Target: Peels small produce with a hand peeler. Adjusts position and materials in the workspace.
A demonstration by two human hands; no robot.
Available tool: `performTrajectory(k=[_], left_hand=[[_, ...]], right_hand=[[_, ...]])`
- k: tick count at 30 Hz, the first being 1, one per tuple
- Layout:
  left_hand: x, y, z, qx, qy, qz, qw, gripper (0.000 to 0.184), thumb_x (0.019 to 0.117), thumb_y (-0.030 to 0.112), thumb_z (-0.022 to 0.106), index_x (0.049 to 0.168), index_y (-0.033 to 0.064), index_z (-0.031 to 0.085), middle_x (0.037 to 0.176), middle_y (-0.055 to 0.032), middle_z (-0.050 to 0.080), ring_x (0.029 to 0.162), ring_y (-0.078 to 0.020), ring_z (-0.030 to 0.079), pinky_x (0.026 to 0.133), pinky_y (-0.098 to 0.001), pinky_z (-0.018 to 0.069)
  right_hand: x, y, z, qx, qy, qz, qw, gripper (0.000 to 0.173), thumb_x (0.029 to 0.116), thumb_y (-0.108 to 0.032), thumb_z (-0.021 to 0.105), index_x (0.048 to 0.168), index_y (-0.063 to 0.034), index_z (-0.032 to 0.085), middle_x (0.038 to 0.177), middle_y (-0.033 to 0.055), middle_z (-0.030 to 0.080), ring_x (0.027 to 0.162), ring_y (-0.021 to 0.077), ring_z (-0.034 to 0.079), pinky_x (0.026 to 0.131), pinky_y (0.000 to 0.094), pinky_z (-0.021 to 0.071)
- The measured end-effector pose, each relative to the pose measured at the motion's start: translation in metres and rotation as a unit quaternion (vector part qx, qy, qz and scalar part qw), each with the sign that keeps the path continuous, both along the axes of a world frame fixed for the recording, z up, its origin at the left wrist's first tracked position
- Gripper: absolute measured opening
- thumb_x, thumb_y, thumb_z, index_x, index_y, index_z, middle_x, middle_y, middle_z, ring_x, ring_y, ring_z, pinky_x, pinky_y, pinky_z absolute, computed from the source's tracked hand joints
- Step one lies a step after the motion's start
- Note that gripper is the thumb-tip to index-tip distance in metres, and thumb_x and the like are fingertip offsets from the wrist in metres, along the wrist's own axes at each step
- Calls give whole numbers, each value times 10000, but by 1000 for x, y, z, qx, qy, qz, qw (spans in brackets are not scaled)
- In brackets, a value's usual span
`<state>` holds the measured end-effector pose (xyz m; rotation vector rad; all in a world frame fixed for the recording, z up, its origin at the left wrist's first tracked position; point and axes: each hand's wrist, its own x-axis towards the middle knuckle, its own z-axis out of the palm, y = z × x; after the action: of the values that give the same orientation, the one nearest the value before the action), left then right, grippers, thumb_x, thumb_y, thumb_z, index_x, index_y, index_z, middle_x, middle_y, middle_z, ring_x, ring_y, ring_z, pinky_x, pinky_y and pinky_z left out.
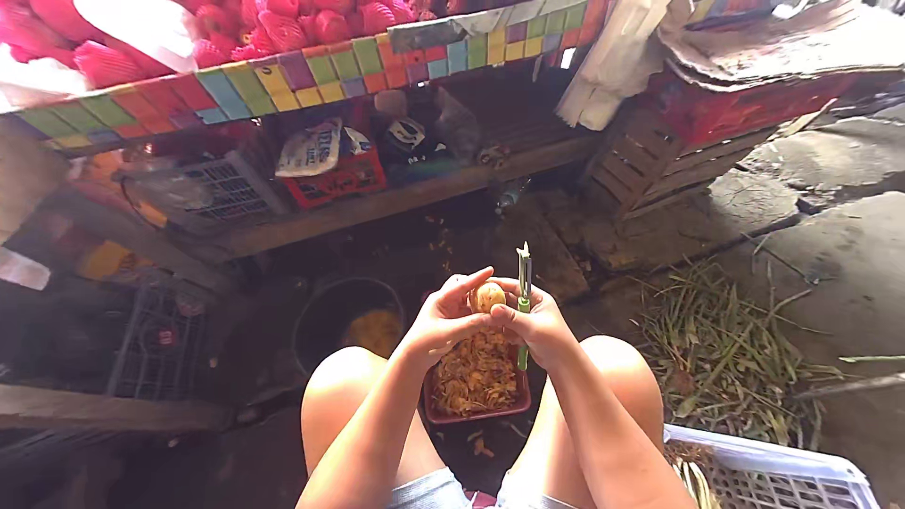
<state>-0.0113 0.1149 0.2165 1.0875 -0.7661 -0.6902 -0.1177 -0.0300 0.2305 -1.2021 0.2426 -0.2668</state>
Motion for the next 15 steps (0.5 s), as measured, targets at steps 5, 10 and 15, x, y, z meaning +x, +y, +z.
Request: performTrajectory(k=[5, 10, 15], left_hand=[[1, -2, -6, 4, -23, 1, 1000, 332, 895, 91, 722, 1216, 15, 684, 1112, 13, 649, 969, -62, 666, 880, -253, 587], [1, -9, -7, -11, -43, 71, 996, 120, 948, 69, 646, 907, 95, 755, 883, 80, 652, 822, 0, 628, 769, -184, 554], [-3, -15, -2, 86, -5, 157, 984, 139, 967, 24, 591, 1055, 29, 698, 833, 30, 693, 700, -6, 634, 665, -178, 547]], right_hand=[[-5, -8, -6, 31, -5, 66, 997, 352, 796, -187, 851, 1076, -62, 678, 807, -58, 718, 523, -41, 531, 486, 127, 453], [-7, -10, -16, 10, -30, 112, 993, 335, 839, -296, 842, 1081, -103, 717, 821, -95, 712, 537, -63, 519, 492, 117, 440], [-4, -8, -16, 83, -27, 51, 995, 318, 843, -355, 831, 1011, -112, 712, 628, -88, 616, 475, -18, 516, 503, 157, 483]])
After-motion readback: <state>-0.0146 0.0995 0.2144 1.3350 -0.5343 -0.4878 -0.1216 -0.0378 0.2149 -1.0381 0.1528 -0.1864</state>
